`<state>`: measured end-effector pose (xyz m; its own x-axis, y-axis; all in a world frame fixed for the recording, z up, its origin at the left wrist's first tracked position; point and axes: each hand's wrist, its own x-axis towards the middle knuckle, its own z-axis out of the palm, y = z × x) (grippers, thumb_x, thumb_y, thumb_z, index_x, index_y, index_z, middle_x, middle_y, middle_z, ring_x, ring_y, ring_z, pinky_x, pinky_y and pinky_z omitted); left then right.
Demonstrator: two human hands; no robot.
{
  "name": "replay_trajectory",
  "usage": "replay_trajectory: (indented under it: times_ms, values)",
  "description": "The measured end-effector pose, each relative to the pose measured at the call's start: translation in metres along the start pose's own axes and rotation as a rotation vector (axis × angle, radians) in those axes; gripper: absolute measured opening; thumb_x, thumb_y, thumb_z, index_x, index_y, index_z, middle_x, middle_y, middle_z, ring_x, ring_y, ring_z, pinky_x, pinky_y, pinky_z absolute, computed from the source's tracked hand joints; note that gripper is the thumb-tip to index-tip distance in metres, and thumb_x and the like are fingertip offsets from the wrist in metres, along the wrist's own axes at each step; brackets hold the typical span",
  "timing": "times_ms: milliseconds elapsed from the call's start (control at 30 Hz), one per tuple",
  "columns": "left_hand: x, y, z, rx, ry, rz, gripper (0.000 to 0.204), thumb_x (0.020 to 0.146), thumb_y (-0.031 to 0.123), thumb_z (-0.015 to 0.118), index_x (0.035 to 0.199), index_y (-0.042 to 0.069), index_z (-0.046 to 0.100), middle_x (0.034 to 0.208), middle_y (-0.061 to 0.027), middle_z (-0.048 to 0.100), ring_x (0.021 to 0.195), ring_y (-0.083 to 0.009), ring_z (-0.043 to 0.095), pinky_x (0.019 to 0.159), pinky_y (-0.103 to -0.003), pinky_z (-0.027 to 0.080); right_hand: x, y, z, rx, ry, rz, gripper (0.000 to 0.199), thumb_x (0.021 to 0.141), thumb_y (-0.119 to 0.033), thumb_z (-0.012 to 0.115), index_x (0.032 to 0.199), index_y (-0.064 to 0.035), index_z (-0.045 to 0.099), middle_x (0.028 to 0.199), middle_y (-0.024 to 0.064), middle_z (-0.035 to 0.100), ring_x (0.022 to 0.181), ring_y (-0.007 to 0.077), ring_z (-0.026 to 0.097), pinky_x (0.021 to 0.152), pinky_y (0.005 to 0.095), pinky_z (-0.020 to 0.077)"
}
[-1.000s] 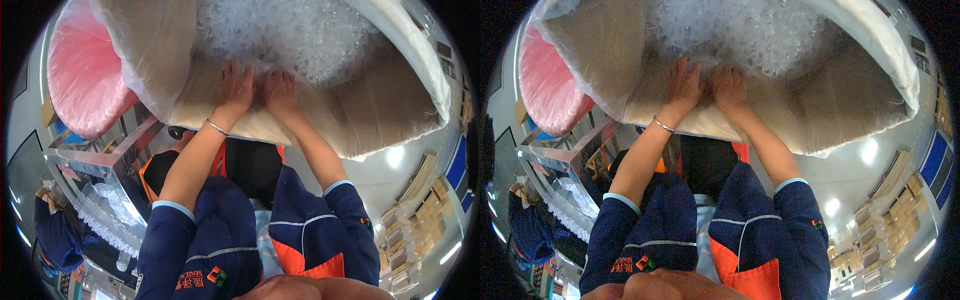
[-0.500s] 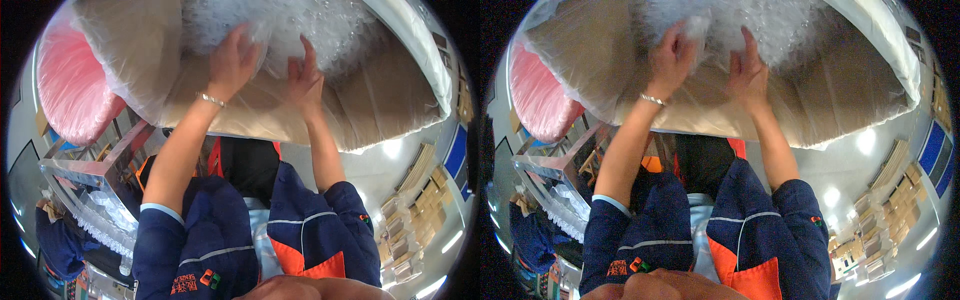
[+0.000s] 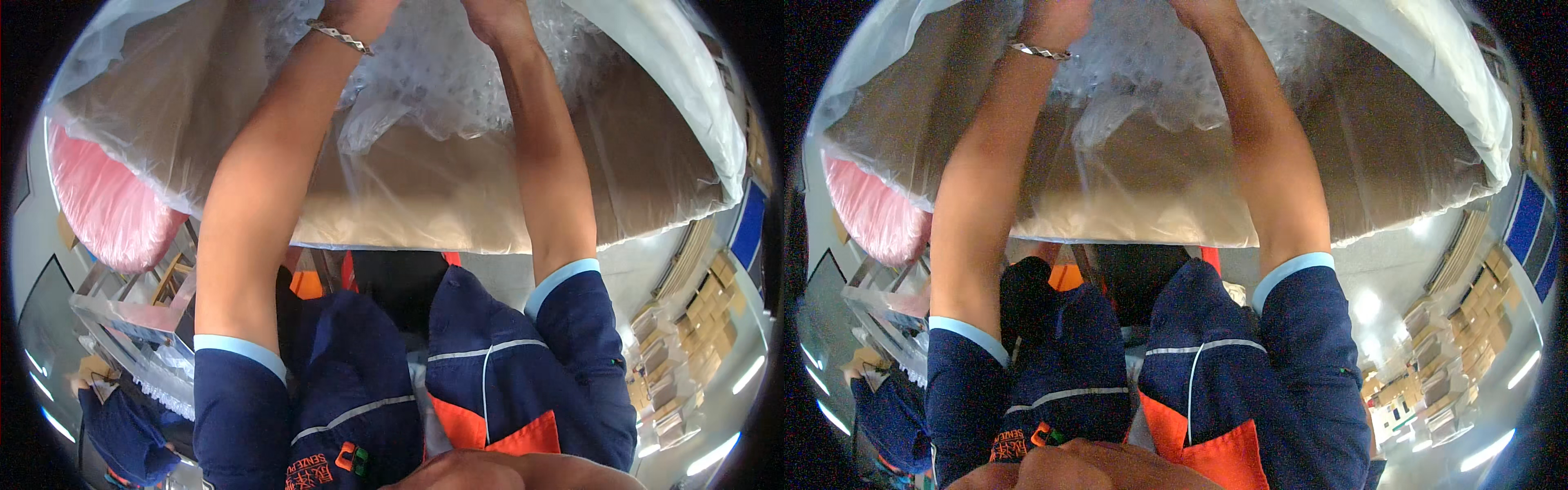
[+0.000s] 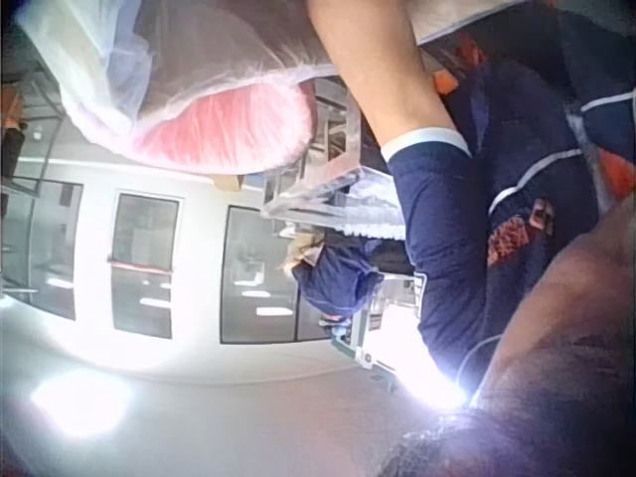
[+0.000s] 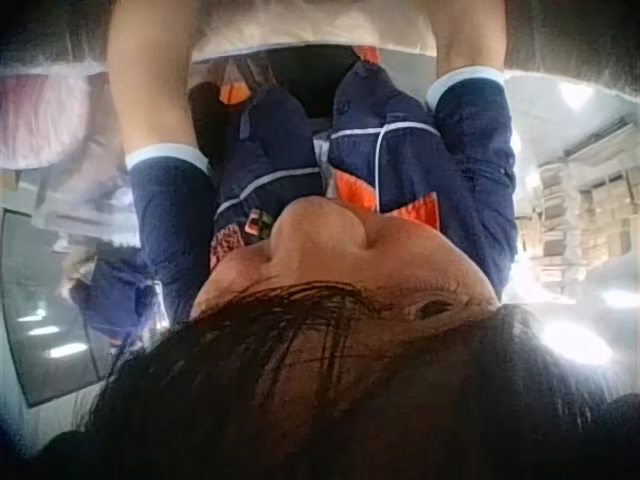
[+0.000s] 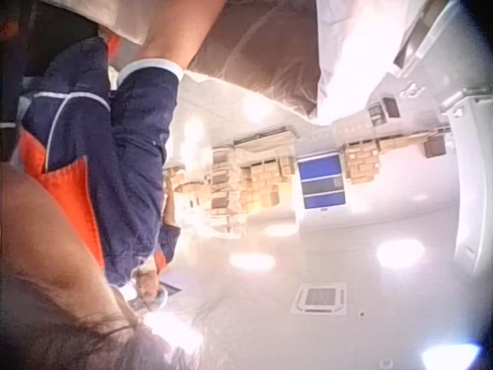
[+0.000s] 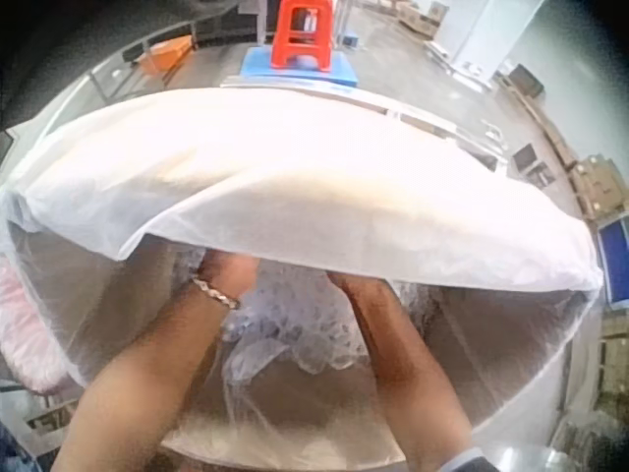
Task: The person places small clear plastic parts into individual plastic bags by hand at a factory workstation.
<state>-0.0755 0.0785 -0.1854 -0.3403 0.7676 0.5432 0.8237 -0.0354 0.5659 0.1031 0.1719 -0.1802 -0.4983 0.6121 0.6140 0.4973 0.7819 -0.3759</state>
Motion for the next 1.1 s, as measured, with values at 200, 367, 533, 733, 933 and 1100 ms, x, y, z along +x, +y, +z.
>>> replay_trajectory:
  times_ms: [200, 367, 533, 733, 933, 1100]
  values:
    - [0.003, -0.005, 0.011, 0.078, 0.007, 0.023, 0.038, 0.092, 0.029, 0.057, 0.120, 0.003, 0.057, 0.107, -0.0137, 0.065, 0.098, -0.0285, 0.059, 0.085, -0.042, 0.045, 0.015, 0.007, 0.003, 0.128, -0.141, 0.221, 0.026, 0.094, -0.022, 0.054, 0.102, 0.0015, 0.061, 0.084, 0.0144, 0.064, 0.077, 0.0220, 0.061, 0.071, 0.0358, 0.0474]
    - [0.004, 0.009, 0.012, 0.062, -0.031, -0.077, 0.035, 0.089, 0.027, 0.062, 0.116, 0.006, 0.059, 0.096, -0.0130, 0.066, 0.086, -0.0303, 0.061, 0.077, -0.042, 0.048, 0.020, 0.017, -0.011, 0.227, -0.257, 0.417, 0.025, 0.093, -0.021, 0.056, 0.106, 0.0005, 0.060, 0.077, 0.0126, 0.064, 0.070, 0.0180, 0.061, 0.066, 0.0322, 0.0480]
    - [-0.009, 0.045, -0.024, 0.081, -0.072, -0.173, 0.032, 0.085, 0.025, 0.067, 0.112, 0.008, 0.060, 0.085, -0.0123, 0.067, 0.074, -0.0321, 0.064, 0.069, -0.043, 0.051, 0.012, -0.050, -0.057, 0.363, -0.366, 0.611, 0.026, 0.092, -0.019, 0.058, 0.110, -0.0004, 0.059, 0.070, 0.0108, 0.063, 0.064, 0.0140, 0.062, 0.060, 0.0287, 0.0486]
    - [-0.100, 0.073, -0.074, 0.195, -0.506, -0.216, 0.039, 0.079, 0.024, 0.071, 0.112, 0.010, 0.059, 0.104, -0.0166, 0.063, 0.090, -0.0337, 0.062, 0.076, -0.045, 0.051, -0.078, -0.066, -0.082, -0.152, -0.779, 0.351, 0.027, 0.093, -0.024, 0.053, 0.108, -0.0012, 0.056, 0.090, 0.0187, 0.066, 0.079, 0.0337, 0.067, 0.072, 0.0457, 0.0530]
    - [-0.159, 0.070, -0.061, 0.216, -0.767, -0.291, 0.052, 0.075, 0.021, 0.073, 0.121, 0.010, 0.053, 0.105, -0.0188, 0.060, 0.100, -0.0377, 0.057, 0.084, -0.047, 0.048, -0.173, -0.043, -0.072, -0.044, -0.879, 0.461, 0.044, 0.093, -0.024, 0.046, 0.132, -0.0049, 0.043, 0.115, 0.0251, 0.058, 0.098, 0.0432, 0.060, 0.086, 0.0538, 0.0475]
    - [-0.166, 0.067, -0.069, 0.191, -0.704, -0.294, 0.055, 0.075, 0.018, 0.071, 0.125, 0.007, 0.049, 0.105, -0.0183, 0.060, 0.100, -0.0380, 0.057, 0.085, -0.048, 0.047, -0.170, -0.046, -0.075, -0.243, -0.930, 0.438, 0.046, 0.090, -0.016, 0.047, 0.135, -0.0053, 0.043, 0.107, 0.0221, 0.062, 0.097, 0.0395, 0.062, 0.084, 0.0490, 0.0495]
